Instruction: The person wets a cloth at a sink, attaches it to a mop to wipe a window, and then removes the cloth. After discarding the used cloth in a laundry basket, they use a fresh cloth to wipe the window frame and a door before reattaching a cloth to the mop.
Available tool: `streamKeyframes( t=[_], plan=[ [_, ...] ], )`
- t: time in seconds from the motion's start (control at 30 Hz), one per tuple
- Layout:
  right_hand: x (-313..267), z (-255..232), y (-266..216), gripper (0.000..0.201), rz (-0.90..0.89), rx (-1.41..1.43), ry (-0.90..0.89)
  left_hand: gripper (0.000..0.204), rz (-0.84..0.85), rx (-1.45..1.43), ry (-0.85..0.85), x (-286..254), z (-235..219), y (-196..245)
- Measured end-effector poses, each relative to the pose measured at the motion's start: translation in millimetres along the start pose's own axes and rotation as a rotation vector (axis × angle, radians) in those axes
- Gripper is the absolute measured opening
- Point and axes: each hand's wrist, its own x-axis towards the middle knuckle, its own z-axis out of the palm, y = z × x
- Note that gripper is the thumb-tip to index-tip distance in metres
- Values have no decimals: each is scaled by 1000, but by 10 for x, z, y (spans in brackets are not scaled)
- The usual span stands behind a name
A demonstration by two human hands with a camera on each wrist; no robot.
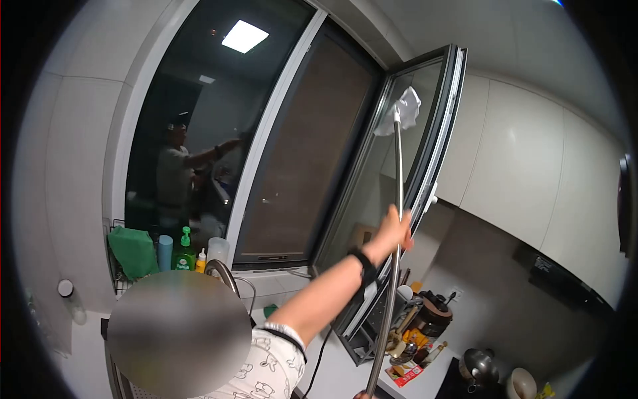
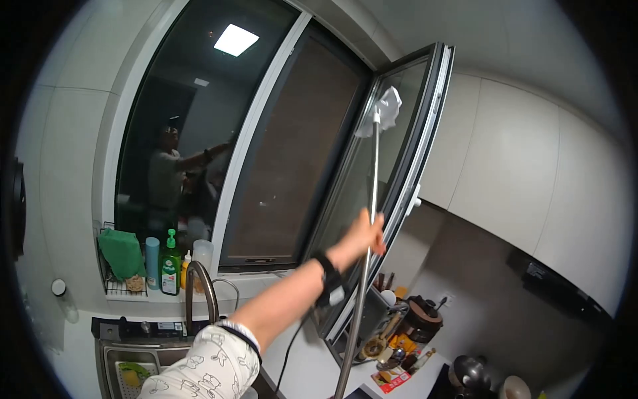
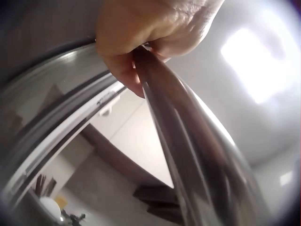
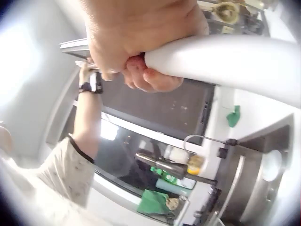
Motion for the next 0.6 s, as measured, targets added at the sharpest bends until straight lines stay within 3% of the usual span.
streamKeyframes(
  t=[0.07,0.13,0.2,0.3,0.37,0.4,0.47,0.53,0.6],
  plan=[
    [172,41,-255,36,-128,-66,49,24,-90,-139,-61,-408,173,-364],
    [286,128,-585,34,-152,70,27,21,-152,-202,-45,-934,377,-499],
    [363,142,-690,33,-189,25,83,19,-95,-139,-22,-1311,468,-584],
    [205,130,-628,36,-203,76,-7,21,-122,-207,-67,-1366,462,-569],
    [140,-45,-380,39,-119,283,-127,23,-148,-202,-86,-1389,492,-468],
    [-10,35,-398,39,13,382,-68,24,-169,-194,-102,-1391,518,-400],
    [-168,46,-298,35,-38,432,-247,26,-161,-190,-128,-1347,506,-323],
    [-124,221,-408,33,-92,424,-227,26,19,-142,-100,-1209,425,-184],
    [-20,486,-649,27,-206,410,-115,27,26,-61,-129,-913,300,47]
  ],
)
